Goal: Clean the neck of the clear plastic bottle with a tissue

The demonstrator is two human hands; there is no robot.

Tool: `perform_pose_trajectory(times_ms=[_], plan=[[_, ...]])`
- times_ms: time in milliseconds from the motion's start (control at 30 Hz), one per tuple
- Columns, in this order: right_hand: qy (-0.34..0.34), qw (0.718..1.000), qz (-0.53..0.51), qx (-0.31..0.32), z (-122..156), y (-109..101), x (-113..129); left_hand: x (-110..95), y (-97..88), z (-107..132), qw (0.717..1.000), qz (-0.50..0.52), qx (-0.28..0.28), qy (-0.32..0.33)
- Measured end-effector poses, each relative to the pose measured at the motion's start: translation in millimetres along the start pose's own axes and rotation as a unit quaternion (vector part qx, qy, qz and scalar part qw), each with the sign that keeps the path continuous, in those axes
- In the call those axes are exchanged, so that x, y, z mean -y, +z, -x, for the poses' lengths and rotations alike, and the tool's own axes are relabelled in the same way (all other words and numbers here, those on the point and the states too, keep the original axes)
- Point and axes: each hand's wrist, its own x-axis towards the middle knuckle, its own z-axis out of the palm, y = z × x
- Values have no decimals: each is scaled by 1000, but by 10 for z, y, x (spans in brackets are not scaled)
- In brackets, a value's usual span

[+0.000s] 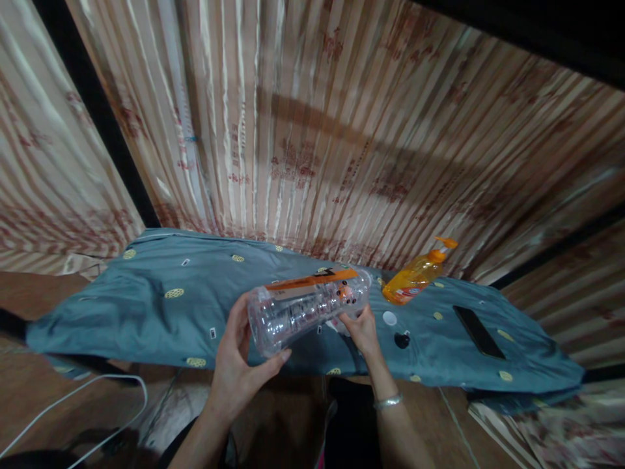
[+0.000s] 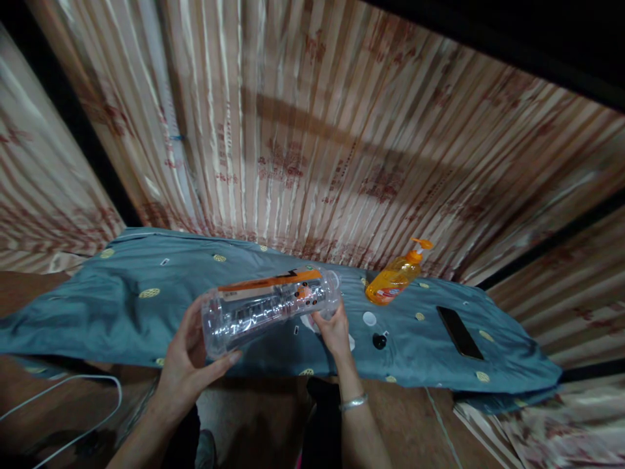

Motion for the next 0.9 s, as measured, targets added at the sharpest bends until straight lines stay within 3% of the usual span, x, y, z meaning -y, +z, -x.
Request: perform_pose_trajectory(times_ms=[367,900], plan=[[-13,1000,0,-6,-18,9,-83,126,-24,27,1000,-12,6,27],[-21,1000,-6,22,-63,-7,-84,38,-40,50,999,-23,4,39]])
